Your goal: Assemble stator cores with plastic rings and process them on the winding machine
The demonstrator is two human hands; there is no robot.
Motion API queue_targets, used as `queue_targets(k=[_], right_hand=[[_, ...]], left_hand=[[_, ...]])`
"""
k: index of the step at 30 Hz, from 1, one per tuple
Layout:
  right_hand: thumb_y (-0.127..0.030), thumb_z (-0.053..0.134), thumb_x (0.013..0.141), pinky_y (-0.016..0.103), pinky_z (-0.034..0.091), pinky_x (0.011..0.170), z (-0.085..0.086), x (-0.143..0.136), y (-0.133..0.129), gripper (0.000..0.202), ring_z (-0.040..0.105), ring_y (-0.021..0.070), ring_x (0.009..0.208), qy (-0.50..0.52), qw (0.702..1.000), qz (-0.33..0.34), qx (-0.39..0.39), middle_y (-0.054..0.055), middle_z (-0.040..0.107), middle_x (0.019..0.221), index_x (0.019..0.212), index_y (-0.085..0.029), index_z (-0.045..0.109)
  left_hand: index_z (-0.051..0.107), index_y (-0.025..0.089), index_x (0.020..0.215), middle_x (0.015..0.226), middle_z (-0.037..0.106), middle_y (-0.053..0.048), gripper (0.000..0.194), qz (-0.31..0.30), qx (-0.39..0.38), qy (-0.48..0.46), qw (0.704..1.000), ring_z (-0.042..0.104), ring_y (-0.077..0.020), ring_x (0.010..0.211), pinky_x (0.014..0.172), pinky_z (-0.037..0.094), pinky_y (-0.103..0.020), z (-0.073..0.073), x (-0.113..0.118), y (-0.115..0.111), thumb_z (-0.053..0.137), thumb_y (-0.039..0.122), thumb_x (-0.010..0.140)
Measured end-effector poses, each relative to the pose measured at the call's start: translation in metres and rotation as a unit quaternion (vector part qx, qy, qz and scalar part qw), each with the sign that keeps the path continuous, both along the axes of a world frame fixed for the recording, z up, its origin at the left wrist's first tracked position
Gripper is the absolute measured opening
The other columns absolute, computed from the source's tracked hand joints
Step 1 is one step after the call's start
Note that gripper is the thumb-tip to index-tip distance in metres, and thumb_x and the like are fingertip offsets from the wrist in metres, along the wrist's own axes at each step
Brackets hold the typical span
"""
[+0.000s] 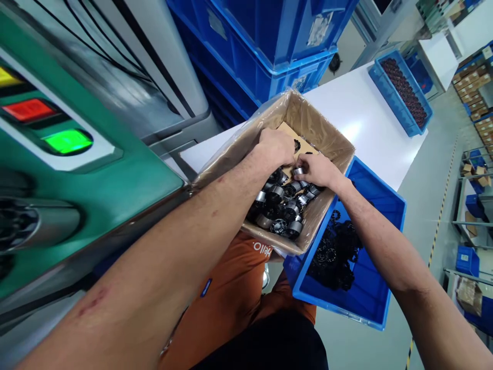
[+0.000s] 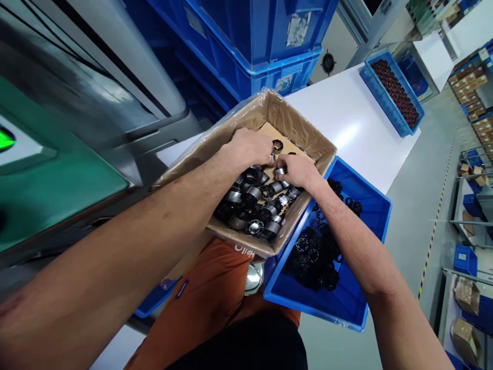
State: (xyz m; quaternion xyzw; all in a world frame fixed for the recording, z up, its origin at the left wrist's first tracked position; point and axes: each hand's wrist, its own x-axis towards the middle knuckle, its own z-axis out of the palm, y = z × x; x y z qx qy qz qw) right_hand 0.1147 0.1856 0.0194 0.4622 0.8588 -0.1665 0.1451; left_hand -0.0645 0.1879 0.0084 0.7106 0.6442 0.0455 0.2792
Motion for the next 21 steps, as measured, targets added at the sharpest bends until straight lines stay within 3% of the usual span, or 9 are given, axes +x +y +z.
queue_targets(k=[3,7,9,13,18,21], right_hand=[[-0.03,0.086,0.102,0.034,0.053,0.096,0.005,0.001,0.001,0.018,0.077,0.0242,0.106,0.014,0.999,-0.018,0.025,0.007,0.088,0.114,0.117,-0.019,0.085],[-0.026,0.082,0.104,0.034,0.055,0.1,0.012,0.006,0.002,0.01,0.078,0.0242,0.108,0.031,0.998,-0.028,0.048,0.007,0.086,0.115,0.11,-0.019,0.083],[-0.027,0.081,0.103,0.039,0.058,0.102,0.013,0.008,0.005,0.018,0.077,0.0274,0.11,0.03,0.997,-0.031,0.067,0.012,0.082,0.126,0.118,-0.017,0.082],[-0.027,0.08,0.101,0.047,0.062,0.108,0.007,0.007,0.011,0.049,0.076,0.0312,0.115,0.023,0.997,-0.006,0.078,0.018,0.069,0.147,0.148,-0.016,0.071],[-0.017,0.07,0.099,0.054,0.065,0.109,-0.003,-0.001,0.014,0.055,0.076,0.036,0.125,-0.002,0.996,0.036,0.077,0.019,0.062,0.157,0.154,-0.018,0.065],[-0.011,0.069,0.098,0.054,0.066,0.111,-0.007,-0.003,0.017,0.056,0.074,0.0377,0.134,-0.023,0.994,0.062,0.086,0.019,0.06,0.164,0.154,-0.019,0.067]], left_hand=[[0.087,0.016,0.11,0.121,0.085,-0.016,0.031,0.002,0.001,0.021,1.0,0.078,-0.044,0.137,0.121,0.059,-0.049,0.004,-0.002,-0.005,0.1,0.019,0.081],[0.083,0.014,0.126,0.13,0.083,-0.019,0.032,0.021,0.022,0.028,0.999,0.076,-0.0432,0.142,0.122,0.059,-0.047,0.009,-0.001,-0.012,0.084,0.015,0.094],[0.079,0.012,0.138,0.137,0.082,-0.023,0.043,0.02,0.024,0.025,0.999,0.077,-0.0435,0.141,0.121,0.061,-0.047,0.009,0.0,-0.015,0.079,0.01,0.095],[0.055,0.009,0.168,0.162,0.069,-0.029,0.085,0.011,0.041,0.014,0.999,0.073,-0.0444,0.15,0.125,0.061,-0.048,0.005,-0.001,-0.015,0.08,0.002,0.088],[0.068,0.011,0.153,0.144,0.08,-0.021,0.07,-0.034,0.021,-0.009,0.999,0.076,-0.0413,0.143,0.123,0.061,-0.045,-0.003,-0.006,-0.008,0.084,0.001,0.085],[0.068,0.013,0.155,0.144,0.08,-0.019,0.072,-0.04,0.022,-0.023,0.999,0.076,-0.0381,0.144,0.121,0.062,-0.04,-0.001,-0.007,-0.006,0.087,0.004,0.087]])
